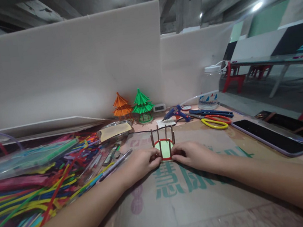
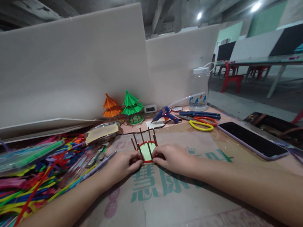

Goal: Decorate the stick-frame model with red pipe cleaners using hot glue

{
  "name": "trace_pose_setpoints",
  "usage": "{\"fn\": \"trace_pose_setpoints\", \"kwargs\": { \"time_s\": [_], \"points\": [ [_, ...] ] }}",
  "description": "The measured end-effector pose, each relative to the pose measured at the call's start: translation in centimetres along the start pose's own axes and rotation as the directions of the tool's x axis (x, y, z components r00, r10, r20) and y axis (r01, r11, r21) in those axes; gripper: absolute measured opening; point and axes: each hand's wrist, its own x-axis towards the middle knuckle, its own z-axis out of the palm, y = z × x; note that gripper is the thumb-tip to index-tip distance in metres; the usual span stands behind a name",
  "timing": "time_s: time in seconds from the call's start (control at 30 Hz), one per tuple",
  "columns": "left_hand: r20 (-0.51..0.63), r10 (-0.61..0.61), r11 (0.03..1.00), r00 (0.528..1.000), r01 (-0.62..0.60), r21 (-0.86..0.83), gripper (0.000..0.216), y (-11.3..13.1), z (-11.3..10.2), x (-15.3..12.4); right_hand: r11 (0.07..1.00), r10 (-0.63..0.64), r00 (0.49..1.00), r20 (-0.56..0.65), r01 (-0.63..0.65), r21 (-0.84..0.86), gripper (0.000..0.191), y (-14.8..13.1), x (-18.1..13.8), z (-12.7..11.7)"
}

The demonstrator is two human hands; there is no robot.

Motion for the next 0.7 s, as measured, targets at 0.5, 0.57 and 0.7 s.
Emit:
{"fn": "trace_pose_setpoints", "kwargs": {
  "time_s": [0.5, 0.57, 0.7],
  "points": [
    [-0.034, 0.060, 0.997, 0.998, -0.059, 0.041, 0.026, 0.3, -0.3, -0.9, 0.999, 0.008, 1.000, 0.011, -0.008, -0.048, 0.019, -0.2, 0.0, -0.3],
    [-0.060, 0.052, 0.998, 0.997, -0.050, 0.034, 0.027, 0.3, -0.5, -1.3, 0.998, -0.003, 1.000, 0.013, 0.004, -0.055, 0.019, -0.1, 0.0, -0.4],
    [-0.096, 0.030, 0.998, 0.995, -0.025, 0.051, 0.025, 0.4, -0.6, -1.6, 0.997, -0.007, 1.000, 0.016, 0.008, -0.076, 0.017, 0.1, 0.0, -0.5]
  ]
}}
